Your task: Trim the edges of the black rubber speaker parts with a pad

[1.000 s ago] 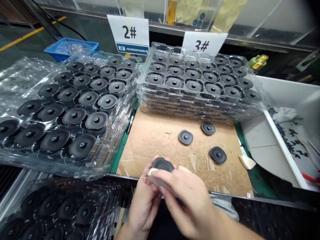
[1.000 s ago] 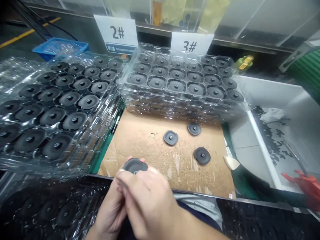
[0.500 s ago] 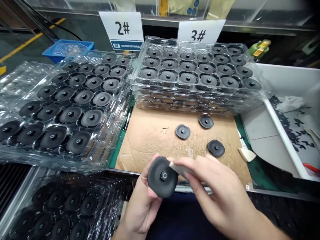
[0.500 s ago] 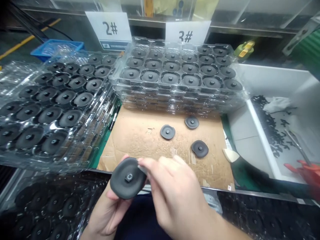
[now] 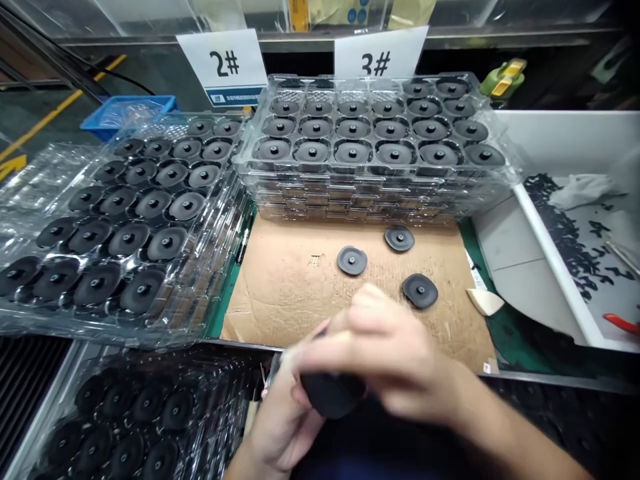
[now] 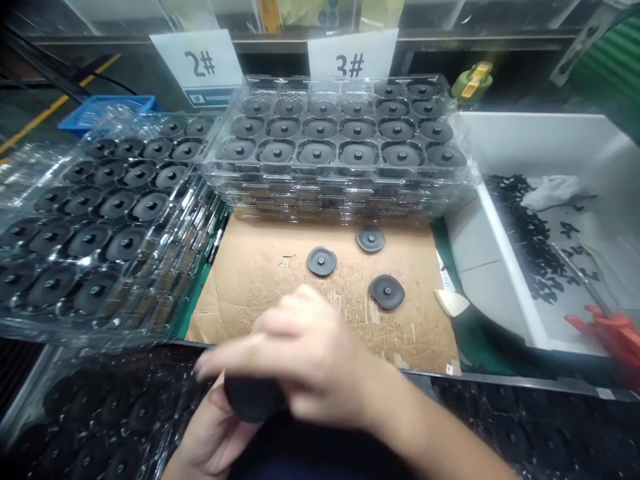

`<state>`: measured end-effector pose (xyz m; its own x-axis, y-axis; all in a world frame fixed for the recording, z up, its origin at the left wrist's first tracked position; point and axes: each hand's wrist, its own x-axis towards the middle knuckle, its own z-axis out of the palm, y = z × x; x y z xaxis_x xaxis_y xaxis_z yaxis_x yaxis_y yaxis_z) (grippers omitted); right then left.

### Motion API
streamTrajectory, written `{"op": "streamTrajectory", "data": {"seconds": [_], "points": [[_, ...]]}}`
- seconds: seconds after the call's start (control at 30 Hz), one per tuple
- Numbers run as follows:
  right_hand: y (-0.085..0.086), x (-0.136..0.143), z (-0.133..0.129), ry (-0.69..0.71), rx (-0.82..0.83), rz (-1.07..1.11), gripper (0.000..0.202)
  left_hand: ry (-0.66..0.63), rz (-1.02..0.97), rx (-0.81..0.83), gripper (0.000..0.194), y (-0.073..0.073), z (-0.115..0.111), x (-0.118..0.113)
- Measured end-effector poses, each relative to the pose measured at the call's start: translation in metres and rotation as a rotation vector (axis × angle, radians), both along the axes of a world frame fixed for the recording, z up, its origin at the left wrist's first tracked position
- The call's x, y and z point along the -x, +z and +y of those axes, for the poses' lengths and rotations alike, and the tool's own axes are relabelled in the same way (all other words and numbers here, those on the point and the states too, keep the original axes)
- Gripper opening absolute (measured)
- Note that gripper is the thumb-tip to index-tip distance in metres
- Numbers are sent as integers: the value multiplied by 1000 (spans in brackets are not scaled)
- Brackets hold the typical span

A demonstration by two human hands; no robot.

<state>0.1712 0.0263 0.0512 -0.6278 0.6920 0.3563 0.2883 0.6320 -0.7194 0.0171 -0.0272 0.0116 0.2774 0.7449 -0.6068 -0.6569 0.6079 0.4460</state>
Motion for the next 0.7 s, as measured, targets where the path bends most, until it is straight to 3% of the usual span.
{"op": "streamTrajectory", "data": {"seconds": [0.13, 0.2, 0.27, 0.4, 0.47, 0.57, 0.7], "points": [[-27, -23, -1, -492, 334, -35, 29, -66, -142, -42, 57, 7, 3, 3], [-44, -30, -14, -508, 491, -46, 29, -65, -174, -75, 54, 7, 4, 5], [-62, -31, -29, -434, 615, -47, 29, -64, -166, -90, 54, 4, 4, 7], [-79, -33, -48, -454, 680, -88, 30, -81, -168, -101, 57, -2, 4, 5], [-68, -34, -48, -562, 612, -73, 28, -90, -194, -124, 55, -2, 4, 2], [-35, -27, -44, -653, 370, -10, 30, -49, -221, -174, 51, -4, 5, -3], [1, -3, -44, -420, -25, 58, 35, 39, -157, -208, 46, -8, 3, -7]]}}
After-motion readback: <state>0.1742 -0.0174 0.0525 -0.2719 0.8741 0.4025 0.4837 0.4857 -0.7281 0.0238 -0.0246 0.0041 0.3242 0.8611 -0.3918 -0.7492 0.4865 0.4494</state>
